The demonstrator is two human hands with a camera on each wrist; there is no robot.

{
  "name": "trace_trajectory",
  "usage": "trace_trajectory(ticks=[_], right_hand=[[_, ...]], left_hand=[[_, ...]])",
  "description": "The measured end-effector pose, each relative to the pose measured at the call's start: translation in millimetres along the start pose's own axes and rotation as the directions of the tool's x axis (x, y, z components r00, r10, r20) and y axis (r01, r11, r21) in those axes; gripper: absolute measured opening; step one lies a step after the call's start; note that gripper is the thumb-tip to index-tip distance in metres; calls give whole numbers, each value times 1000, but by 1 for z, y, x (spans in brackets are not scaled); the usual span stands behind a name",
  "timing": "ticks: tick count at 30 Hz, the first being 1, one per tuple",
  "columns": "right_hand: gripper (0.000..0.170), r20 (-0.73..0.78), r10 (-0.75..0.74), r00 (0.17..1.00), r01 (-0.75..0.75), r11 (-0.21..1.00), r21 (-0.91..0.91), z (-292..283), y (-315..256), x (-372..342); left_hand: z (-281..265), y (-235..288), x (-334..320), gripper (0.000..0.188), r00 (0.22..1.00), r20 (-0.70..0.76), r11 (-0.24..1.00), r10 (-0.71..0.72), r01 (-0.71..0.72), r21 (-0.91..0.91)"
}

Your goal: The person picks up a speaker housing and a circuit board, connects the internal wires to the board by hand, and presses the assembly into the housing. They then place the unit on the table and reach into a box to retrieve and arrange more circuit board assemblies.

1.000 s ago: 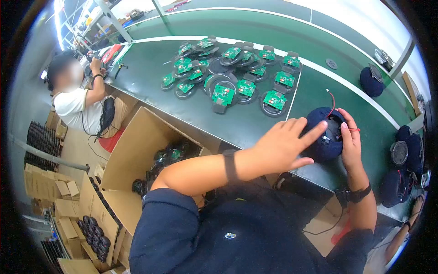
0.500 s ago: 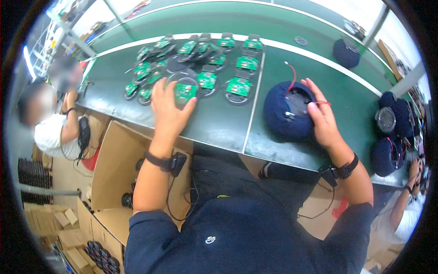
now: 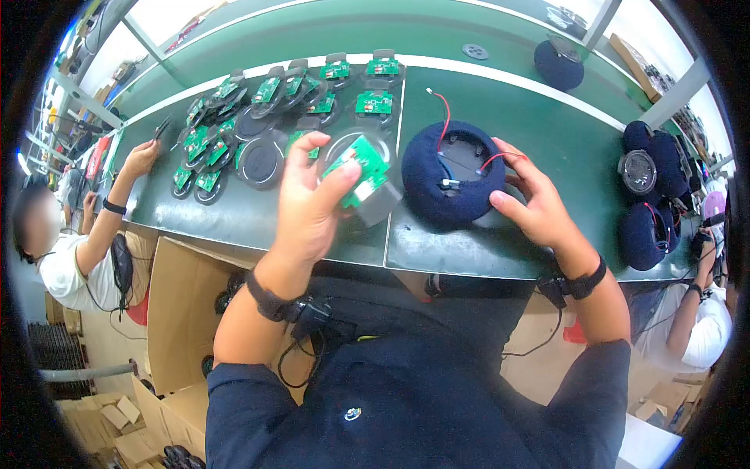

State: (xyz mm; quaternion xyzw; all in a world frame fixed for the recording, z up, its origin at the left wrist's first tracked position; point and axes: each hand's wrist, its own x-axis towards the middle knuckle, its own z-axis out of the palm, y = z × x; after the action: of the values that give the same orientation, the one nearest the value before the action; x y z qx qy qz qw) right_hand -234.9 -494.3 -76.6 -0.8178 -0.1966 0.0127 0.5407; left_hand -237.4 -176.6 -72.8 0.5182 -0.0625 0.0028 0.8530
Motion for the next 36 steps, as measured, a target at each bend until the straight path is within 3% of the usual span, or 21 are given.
trace_trajectory(ticks=[1, 3, 5, 7, 8, 11, 13, 15, 17, 19, 21, 23, 25, 27, 29, 30, 33, 36], right_hand=[[76, 41, 50, 998, -53, 995, 88, 0, 3, 3], [84, 28, 37, 999, -42, 982, 184, 6, 9, 7], [91, -26, 158, 987, -144, 948, 284, 11, 9, 6], [95, -99, 101, 990, -85, 984, 159, 19, 3, -1], [94, -124, 19, 992, -20, 1000, -7, 21, -1, -7], [72, -166, -111, 980, 64, 963, -262, 18, -9, -22], [63, -131, -180, 975, 132, 940, -315, 9, 4, -30], [55, -97, -250, 963, 199, 908, -368, 6, 7, -30], [47, -99, -508, 855, 386, 753, -532, 3, 1, -19], [45, -128, -534, 836, 401, 752, -523, -1, -9, -7], [42, 123, -654, 747, 598, 579, -554, -8, -19, 5], [39, 159, -642, 750, 609, 576, -544, -11, -28, 15], [39, 329, -671, 664, 732, 494, -468, -13, -33, 28], [38, 282, -701, 655, 735, 504, -454, -8, -36, 40], [35, 281, -588, 758, 651, 706, -280, -5, -34, 50], [31, 158, -559, 814, 577, 748, -327, 4, -36, 54], [30, 92, -495, 864, 503, 844, -186, 10, -27, 60], [28, 73, -544, 836, 548, 819, -171, 13, -25, 67]], left_hand=[[7, -3, 4, 61, 997, 27, 992, -70, 73, -106], [21, -9, 8, 60, 996, 31, 991, -80, 83, -105], [35, -19, 5, 59, 992, 107, 993, -63, 73, -89], [43, -30, 3, 60, 995, 99, 996, -13, 21, -84], [44, -31, 6, 59, 996, 91, 997, 8, -1, -73], [44, -31, 19, 56, 999, 43, 998, 27, -24, -61], [42, -30, 28, 55, 999, -1, 998, 33, -33, -58], [43, -30, 37, 54, 998, -1, 995, -58, 58, -85], [50, -28, 44, 55, 999, 10, 992, -51, 52, -113], [61, -20, 46, 59, 999, 27, 999, 18, -17, -30], [68, -14, 52, 53, 998, 67, 999, 18, -20, 33], [68, -19, 66, 43, 928, 186, 934, 324, -345, 90], [74, -13, 69, 35, 919, 243, 928, 310, -349, 134], [73, -21, 76, 36, 931, 185, 949, 315, -315, -25], [70, -24, 77, 27, 934, 142, 939, 329, -339, 53], [68, -24, 76, 23, 929, 121, 932, 350, -358, 58], [62, -27, 78, 21, 935, 87, 930, 345, -352, 101], [61, -32, 85, 35, 920, 16, 919, 392, -392, 40]])
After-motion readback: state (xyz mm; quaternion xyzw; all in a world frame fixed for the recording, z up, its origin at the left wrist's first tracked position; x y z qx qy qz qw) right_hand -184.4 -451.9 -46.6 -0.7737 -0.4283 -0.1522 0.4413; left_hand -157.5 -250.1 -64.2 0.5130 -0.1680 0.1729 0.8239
